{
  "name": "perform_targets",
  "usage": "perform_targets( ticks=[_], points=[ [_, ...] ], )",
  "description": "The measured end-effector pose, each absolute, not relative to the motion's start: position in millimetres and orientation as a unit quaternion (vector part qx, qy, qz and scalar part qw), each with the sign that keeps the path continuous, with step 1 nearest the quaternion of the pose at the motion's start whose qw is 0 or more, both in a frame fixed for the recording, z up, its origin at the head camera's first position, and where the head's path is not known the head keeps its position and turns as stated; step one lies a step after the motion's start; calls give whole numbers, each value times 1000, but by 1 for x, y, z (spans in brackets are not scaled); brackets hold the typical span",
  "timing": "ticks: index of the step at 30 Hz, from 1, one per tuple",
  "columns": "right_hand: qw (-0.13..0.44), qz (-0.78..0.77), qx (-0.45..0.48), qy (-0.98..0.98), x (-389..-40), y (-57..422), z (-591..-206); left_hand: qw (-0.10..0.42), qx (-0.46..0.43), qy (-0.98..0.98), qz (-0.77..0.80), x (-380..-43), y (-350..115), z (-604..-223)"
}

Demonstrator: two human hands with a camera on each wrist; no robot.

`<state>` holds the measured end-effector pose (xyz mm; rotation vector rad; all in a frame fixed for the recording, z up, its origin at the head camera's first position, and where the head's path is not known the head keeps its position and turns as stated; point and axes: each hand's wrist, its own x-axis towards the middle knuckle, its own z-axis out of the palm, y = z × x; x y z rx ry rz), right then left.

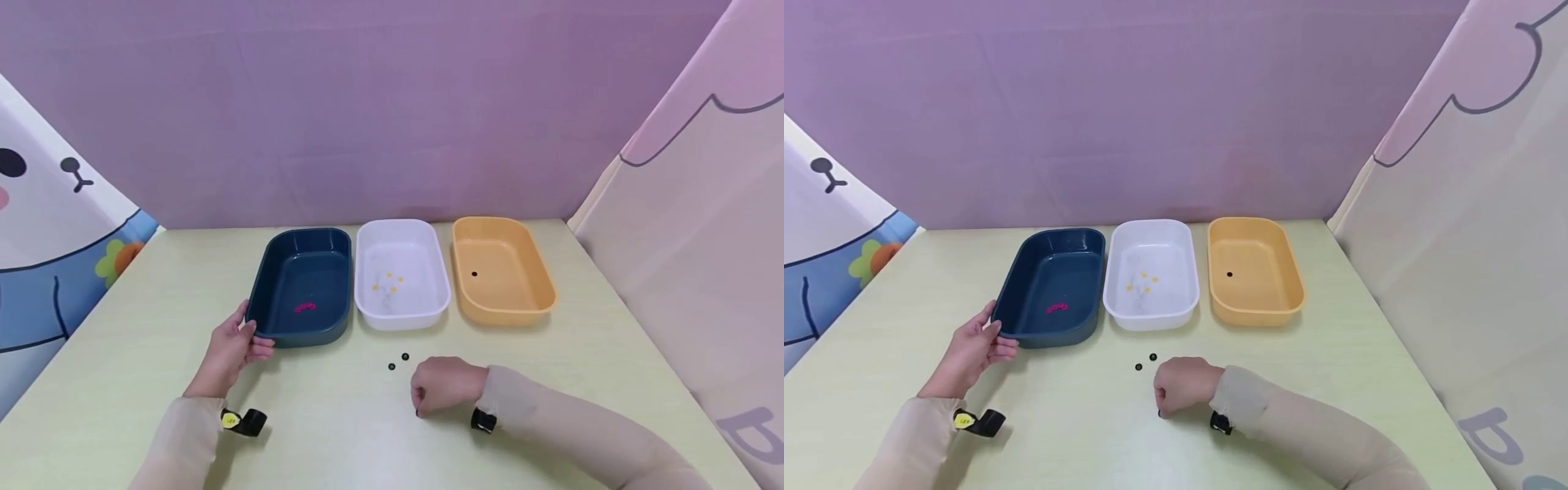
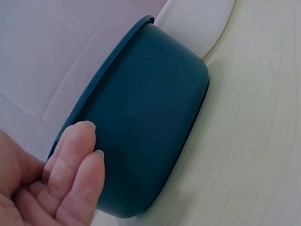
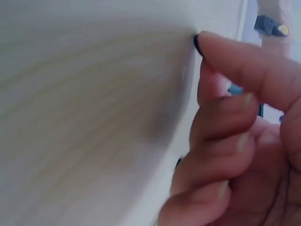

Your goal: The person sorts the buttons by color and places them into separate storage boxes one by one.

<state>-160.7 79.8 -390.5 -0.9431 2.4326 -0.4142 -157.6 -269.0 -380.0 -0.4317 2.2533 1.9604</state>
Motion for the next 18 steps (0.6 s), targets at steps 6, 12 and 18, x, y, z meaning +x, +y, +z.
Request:
perform_targets(
  ticks=[6,12,18],
  points=[
    [231,-251,-303,890,-169,113,-394,64,-144,746,647,-159,-270,-380],
    [203,-328,-257,886,-174,144,-390,65,-143,740,654,-160,-271,-380],
    [197,-390,-213,874,-169,183,-396,68,-153,738,654,-158,-270,-380]
  ],
)
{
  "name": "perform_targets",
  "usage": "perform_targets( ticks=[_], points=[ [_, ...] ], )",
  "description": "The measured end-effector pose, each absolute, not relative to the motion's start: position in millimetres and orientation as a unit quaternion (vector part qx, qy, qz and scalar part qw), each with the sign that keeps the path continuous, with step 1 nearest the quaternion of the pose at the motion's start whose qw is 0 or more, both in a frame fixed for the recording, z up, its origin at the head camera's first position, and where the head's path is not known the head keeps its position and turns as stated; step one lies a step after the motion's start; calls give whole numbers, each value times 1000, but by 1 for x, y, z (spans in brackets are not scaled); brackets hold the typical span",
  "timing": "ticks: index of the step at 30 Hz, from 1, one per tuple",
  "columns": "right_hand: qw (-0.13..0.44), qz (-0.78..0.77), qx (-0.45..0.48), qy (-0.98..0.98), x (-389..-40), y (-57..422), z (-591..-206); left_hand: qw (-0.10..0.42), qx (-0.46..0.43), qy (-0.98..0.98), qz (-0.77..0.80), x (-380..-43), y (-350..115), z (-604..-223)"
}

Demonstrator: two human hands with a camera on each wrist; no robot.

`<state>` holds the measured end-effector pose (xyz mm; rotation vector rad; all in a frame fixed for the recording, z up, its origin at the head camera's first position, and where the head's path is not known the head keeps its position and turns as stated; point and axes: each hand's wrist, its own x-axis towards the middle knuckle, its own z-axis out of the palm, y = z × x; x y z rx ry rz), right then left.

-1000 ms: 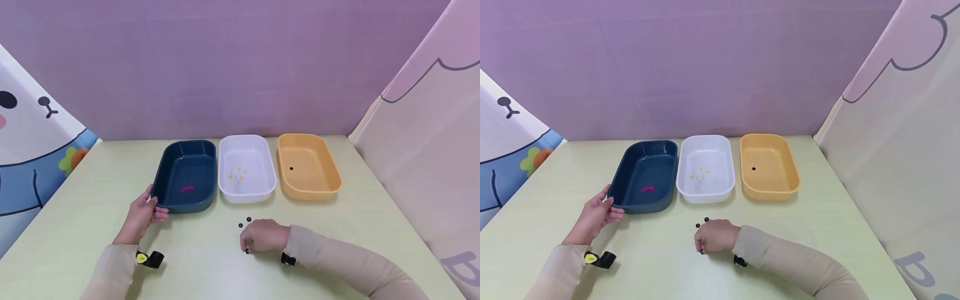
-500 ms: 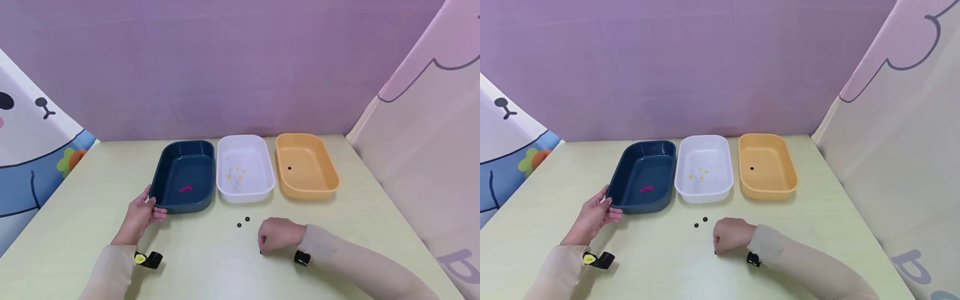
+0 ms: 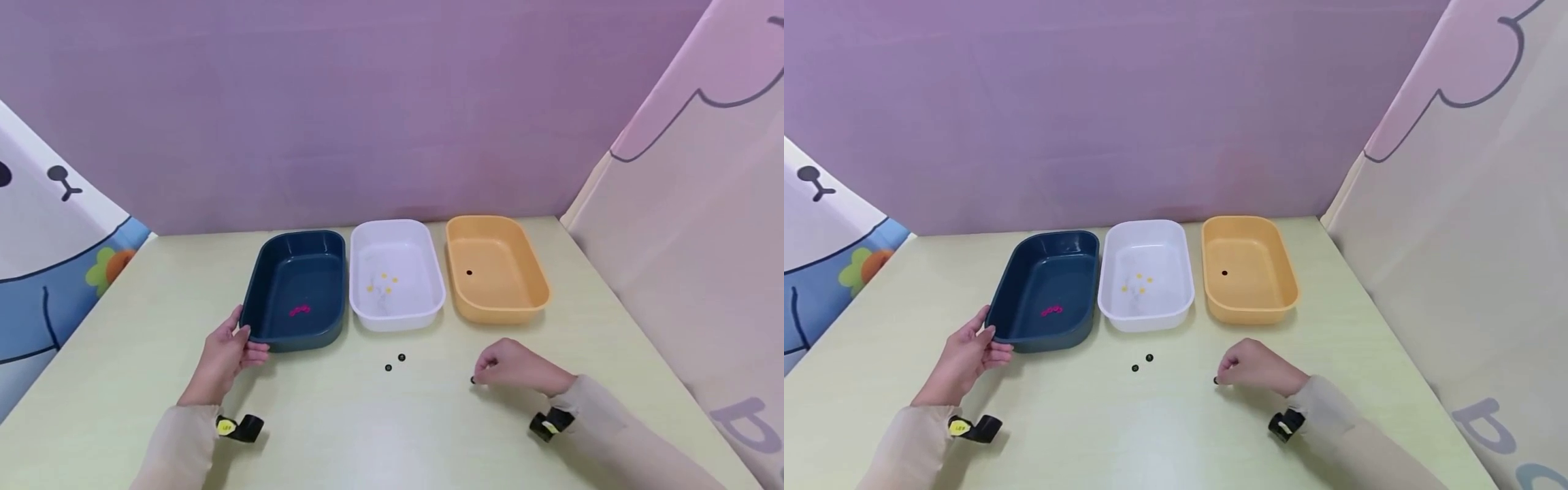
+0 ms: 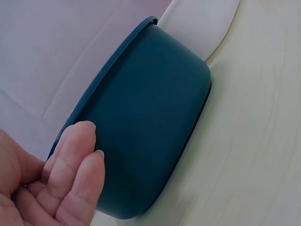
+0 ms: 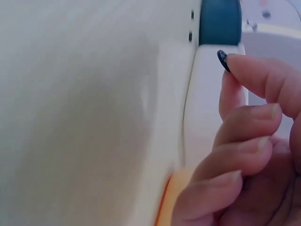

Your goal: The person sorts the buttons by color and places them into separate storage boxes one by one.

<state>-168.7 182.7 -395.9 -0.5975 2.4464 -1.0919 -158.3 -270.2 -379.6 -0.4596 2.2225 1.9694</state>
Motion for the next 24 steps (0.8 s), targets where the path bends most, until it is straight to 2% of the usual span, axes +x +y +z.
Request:
perform_targets(
  ticks=[12,24],
  points=[
    [210,-496,-120,834,-165,230,-400,63,-153,736,657,-156,-269,-379],
    [197,-548,-92,808,-170,251,-392,66,-151,730,663,-156,-269,-381]
  ],
)
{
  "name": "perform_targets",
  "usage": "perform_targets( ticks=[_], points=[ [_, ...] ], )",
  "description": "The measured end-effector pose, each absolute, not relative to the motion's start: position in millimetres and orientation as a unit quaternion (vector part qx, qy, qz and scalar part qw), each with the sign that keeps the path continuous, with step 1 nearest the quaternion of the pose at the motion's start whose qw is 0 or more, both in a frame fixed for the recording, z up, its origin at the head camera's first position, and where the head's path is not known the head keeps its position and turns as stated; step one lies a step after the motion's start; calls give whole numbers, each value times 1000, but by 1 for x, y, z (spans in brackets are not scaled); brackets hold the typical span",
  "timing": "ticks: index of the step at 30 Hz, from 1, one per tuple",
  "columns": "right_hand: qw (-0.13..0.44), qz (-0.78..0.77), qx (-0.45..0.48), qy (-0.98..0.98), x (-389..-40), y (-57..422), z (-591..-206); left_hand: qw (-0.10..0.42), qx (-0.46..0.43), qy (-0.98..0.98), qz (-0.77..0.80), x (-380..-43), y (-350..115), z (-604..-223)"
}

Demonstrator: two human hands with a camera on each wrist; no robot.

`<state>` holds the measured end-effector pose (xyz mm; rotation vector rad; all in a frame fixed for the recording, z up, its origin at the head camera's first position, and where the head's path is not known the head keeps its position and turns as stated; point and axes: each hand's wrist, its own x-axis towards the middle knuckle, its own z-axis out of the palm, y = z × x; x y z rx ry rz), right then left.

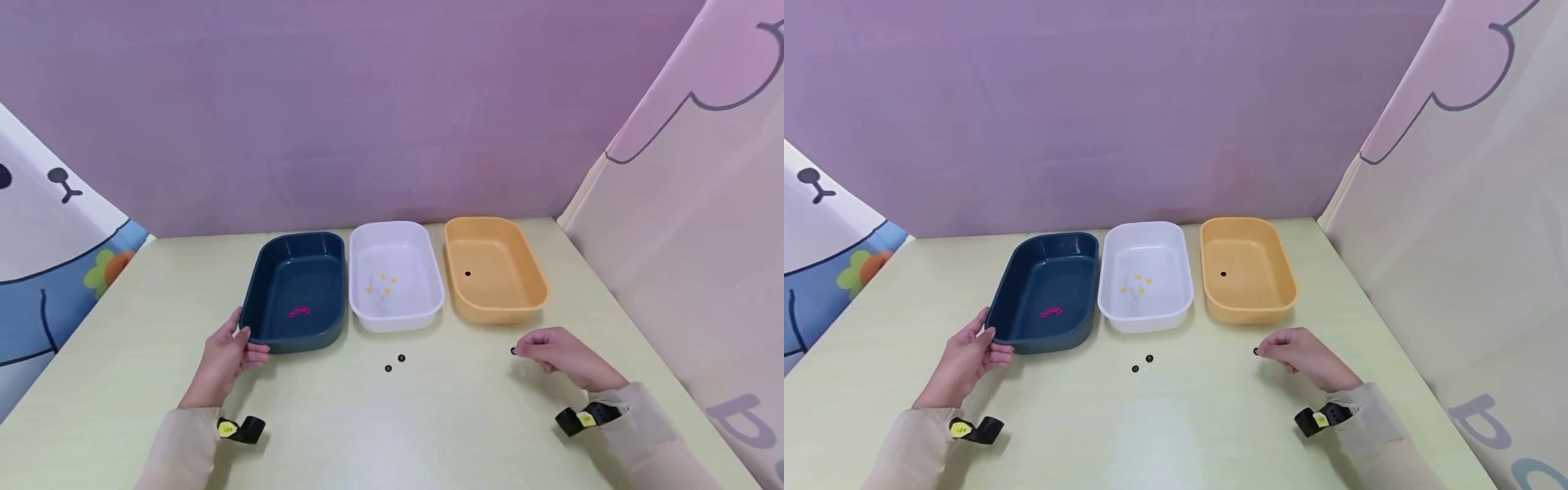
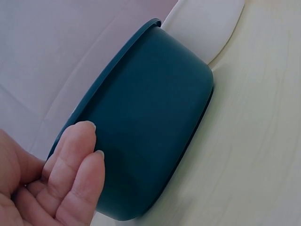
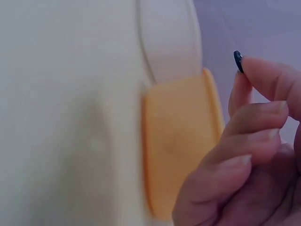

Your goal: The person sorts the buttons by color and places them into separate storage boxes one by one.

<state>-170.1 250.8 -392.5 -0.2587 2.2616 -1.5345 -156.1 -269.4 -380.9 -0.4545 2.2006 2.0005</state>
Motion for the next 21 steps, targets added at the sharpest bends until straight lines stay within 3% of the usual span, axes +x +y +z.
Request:
perform_targets(
  ticks=[10,21],
  points=[
    [198,-578,-57,789,-192,277,-359,63,-148,730,664,-156,-270,-384],
    [169,-507,-57,843,-245,256,-338,60,-140,733,663,-157,-269,-382]
  ],
)
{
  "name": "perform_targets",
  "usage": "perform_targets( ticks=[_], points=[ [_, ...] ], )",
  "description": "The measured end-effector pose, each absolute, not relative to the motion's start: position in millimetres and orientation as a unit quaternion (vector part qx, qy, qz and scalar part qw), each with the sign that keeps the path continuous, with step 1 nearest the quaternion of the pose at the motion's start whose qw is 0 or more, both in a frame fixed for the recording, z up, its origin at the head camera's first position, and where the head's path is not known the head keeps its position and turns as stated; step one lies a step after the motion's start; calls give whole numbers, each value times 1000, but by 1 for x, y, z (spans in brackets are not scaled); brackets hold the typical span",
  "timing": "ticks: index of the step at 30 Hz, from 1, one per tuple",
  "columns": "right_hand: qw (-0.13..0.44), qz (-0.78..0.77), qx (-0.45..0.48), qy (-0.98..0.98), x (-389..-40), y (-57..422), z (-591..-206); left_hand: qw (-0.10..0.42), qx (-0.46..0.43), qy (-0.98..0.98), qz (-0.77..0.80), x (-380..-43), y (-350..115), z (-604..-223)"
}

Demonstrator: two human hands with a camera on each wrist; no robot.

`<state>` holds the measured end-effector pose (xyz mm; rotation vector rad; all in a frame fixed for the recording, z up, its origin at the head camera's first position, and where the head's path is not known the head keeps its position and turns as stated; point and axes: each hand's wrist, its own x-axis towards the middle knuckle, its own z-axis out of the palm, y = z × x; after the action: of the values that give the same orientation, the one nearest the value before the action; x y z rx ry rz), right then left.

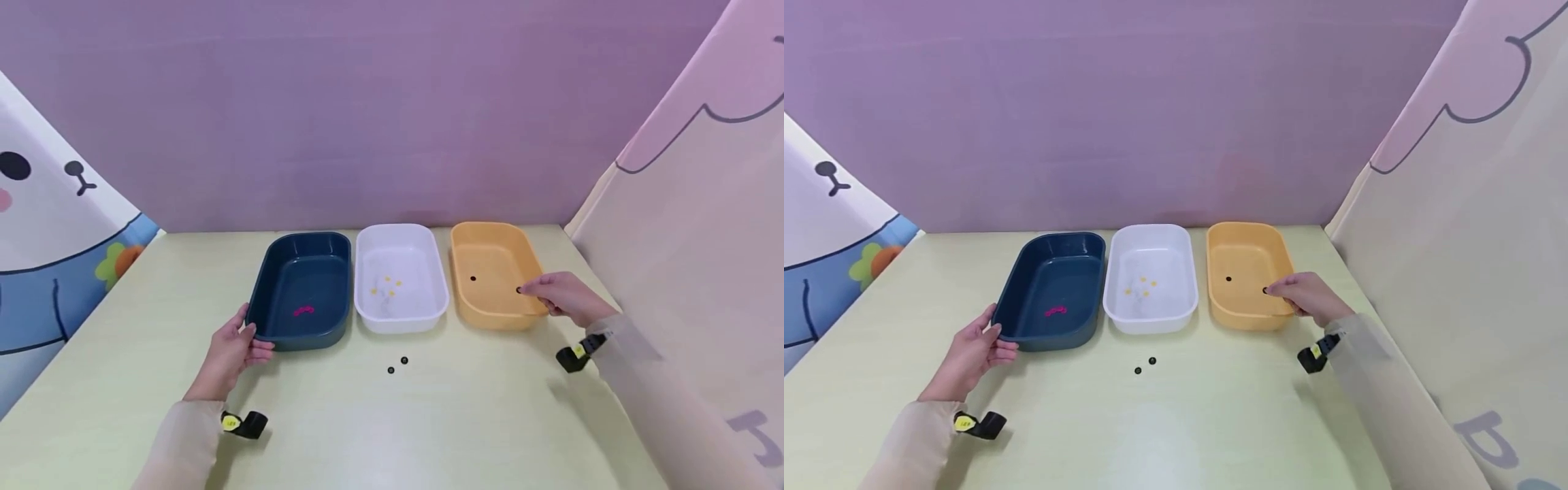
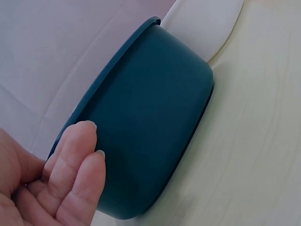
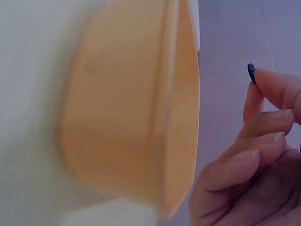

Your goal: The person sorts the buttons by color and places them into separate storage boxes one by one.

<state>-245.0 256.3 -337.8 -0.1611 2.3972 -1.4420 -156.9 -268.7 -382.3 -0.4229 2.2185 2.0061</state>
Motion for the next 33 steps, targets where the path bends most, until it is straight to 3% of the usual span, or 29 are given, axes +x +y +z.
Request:
perform_targets(
  ticks=[7,14,33],
  points=[
    [159,-468,-59,867,-289,244,-326,56,-140,740,656,-156,-267,-380],
    [209,-460,-25,863,-319,245,-324,58,-154,738,655,-152,-261,-383],
    [224,-412,33,883,-335,249,-370,41,-112,725,678,-146,-256,-382]
  ],
)
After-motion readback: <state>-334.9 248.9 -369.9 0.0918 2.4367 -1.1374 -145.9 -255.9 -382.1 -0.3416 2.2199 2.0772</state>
